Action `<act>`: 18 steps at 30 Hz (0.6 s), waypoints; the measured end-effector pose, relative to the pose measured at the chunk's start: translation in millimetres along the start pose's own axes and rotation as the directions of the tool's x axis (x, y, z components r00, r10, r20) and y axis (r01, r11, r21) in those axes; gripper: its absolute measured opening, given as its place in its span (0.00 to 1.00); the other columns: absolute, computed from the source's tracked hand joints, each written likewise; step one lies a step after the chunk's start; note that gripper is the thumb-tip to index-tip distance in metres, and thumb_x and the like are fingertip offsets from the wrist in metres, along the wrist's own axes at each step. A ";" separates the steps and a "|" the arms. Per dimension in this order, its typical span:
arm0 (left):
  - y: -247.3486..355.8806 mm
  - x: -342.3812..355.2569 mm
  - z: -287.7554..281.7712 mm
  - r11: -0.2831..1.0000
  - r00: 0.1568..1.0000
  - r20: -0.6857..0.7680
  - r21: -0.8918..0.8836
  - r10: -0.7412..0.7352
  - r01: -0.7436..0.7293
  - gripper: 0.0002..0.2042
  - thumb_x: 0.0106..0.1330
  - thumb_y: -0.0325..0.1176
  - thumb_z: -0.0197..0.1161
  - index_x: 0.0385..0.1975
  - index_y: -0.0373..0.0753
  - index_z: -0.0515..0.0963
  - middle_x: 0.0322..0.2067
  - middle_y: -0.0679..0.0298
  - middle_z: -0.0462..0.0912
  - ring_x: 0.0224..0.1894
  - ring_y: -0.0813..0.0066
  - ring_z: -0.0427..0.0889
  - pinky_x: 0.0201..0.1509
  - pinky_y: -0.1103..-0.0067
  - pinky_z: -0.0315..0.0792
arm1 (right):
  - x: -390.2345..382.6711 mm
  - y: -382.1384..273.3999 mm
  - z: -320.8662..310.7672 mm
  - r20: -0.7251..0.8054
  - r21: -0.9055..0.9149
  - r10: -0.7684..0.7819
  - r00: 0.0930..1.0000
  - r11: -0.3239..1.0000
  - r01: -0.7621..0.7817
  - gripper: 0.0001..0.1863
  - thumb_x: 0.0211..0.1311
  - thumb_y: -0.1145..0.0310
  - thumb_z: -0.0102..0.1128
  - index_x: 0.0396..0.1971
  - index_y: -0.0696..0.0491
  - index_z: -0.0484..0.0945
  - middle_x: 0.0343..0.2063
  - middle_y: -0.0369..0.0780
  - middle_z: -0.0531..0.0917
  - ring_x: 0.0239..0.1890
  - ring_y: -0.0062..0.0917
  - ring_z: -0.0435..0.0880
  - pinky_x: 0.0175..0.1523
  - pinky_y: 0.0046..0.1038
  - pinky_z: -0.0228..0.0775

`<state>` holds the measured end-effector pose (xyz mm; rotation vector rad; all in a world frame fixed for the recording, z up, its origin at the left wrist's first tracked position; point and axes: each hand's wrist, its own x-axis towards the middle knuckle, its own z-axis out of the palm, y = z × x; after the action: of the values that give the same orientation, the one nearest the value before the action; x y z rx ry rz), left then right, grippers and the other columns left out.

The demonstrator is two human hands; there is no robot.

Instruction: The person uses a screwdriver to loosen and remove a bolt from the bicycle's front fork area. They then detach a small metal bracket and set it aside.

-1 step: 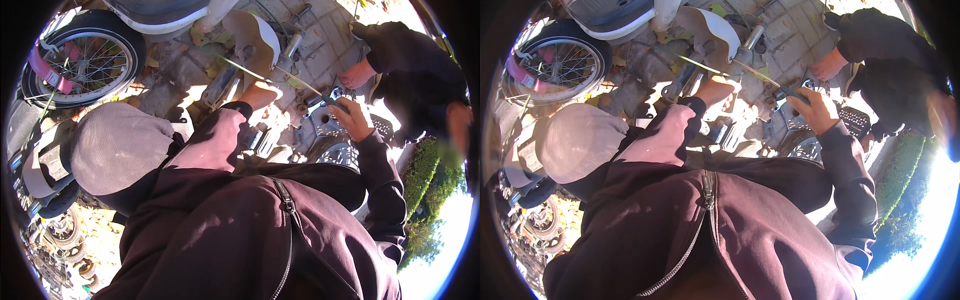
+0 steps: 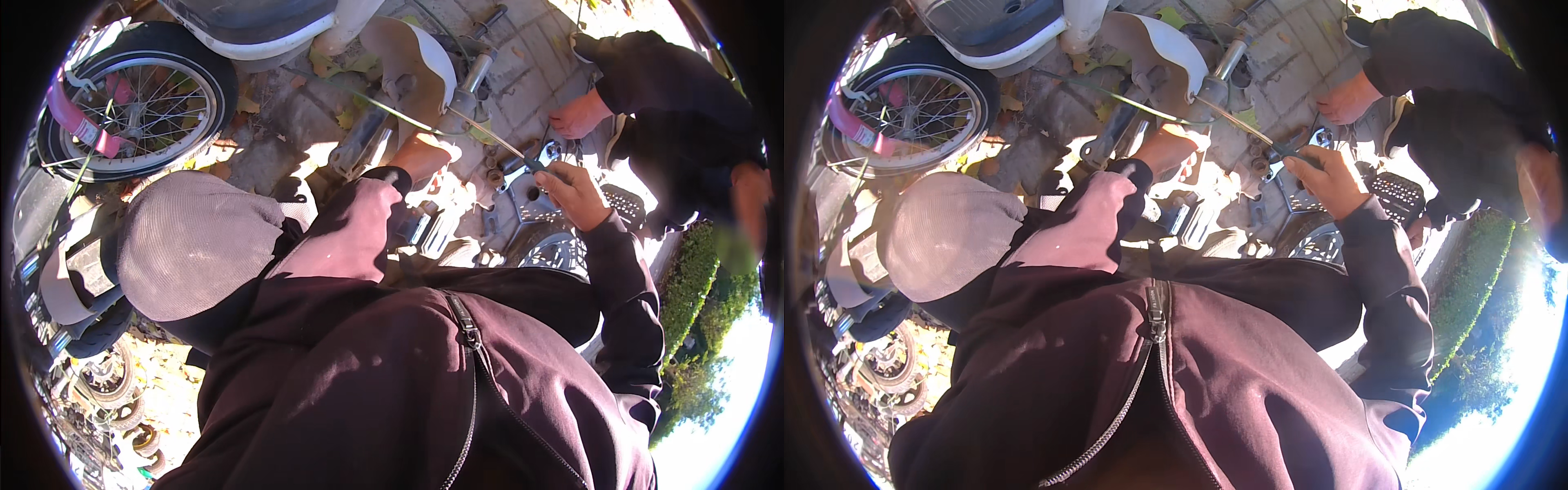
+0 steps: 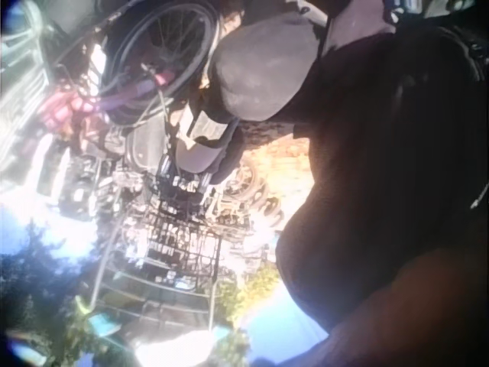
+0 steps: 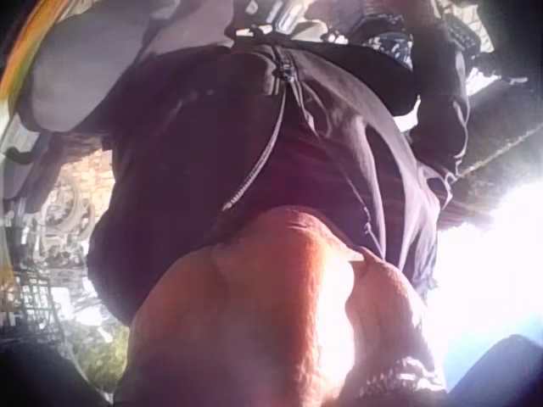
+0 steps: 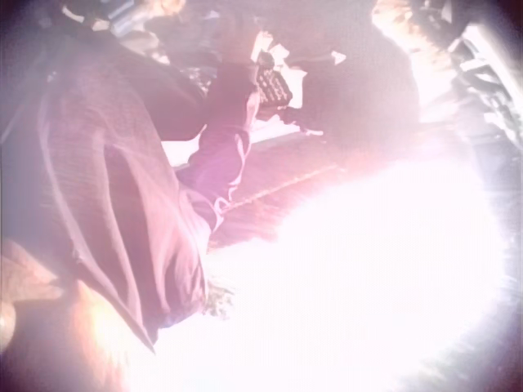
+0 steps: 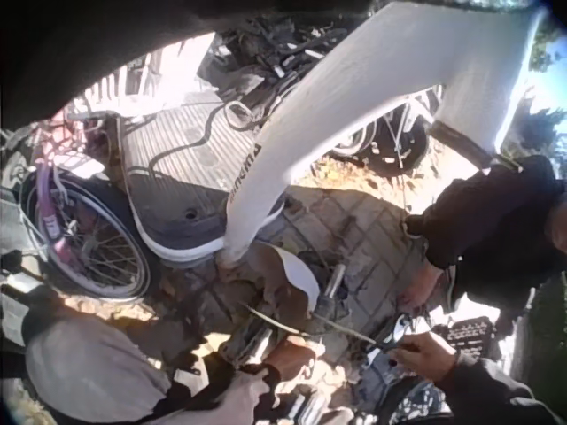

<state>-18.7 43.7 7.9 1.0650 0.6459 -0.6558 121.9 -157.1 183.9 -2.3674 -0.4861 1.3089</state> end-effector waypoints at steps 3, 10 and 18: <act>-9.2 -8.9 -0.7 0.992 1.000 -0.024 -0.121 0.014 -0.017 0.15 0.58 0.30 0.63 0.43 0.31 0.76 0.30 0.57 0.83 0.29 0.76 0.81 0.28 0.75 0.74 | -14.5 9.8 -2.6 0.086 0.164 0.001 0.996 0.986 -0.015 0.20 0.71 0.54 0.52 0.32 0.59 0.77 0.11 0.30 0.66 0.09 0.12 0.59 0.17 0.19 0.47; -18.0 -20.6 11.8 0.904 0.948 -0.237 -0.319 0.214 -0.284 0.13 0.61 0.27 0.63 0.44 0.31 0.75 0.29 0.60 0.81 0.24 0.77 0.78 0.23 0.77 0.72 | -33.2 53.2 -3.0 0.072 0.296 0.024 0.997 0.954 -0.045 0.21 0.71 0.52 0.52 0.37 0.58 0.77 0.15 0.32 0.69 0.12 0.11 0.62 0.18 0.16 0.50; 5.6 -12.7 -2.8 0.666 0.822 -0.276 -0.485 0.498 -0.566 0.21 0.67 0.26 0.61 0.60 0.32 0.69 0.43 0.58 0.81 0.30 0.79 0.79 0.33 0.82 0.76 | -19.2 177.3 19.4 0.137 0.574 0.124 0.983 0.799 -0.181 0.23 0.67 0.47 0.58 0.35 0.55 0.78 0.16 0.32 0.71 0.11 0.13 0.64 0.16 0.20 0.52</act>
<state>-23.2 50.3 19.5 0.6878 0.5355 0.1287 115.2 -316.2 101.1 -1.8548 0.0960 1.3934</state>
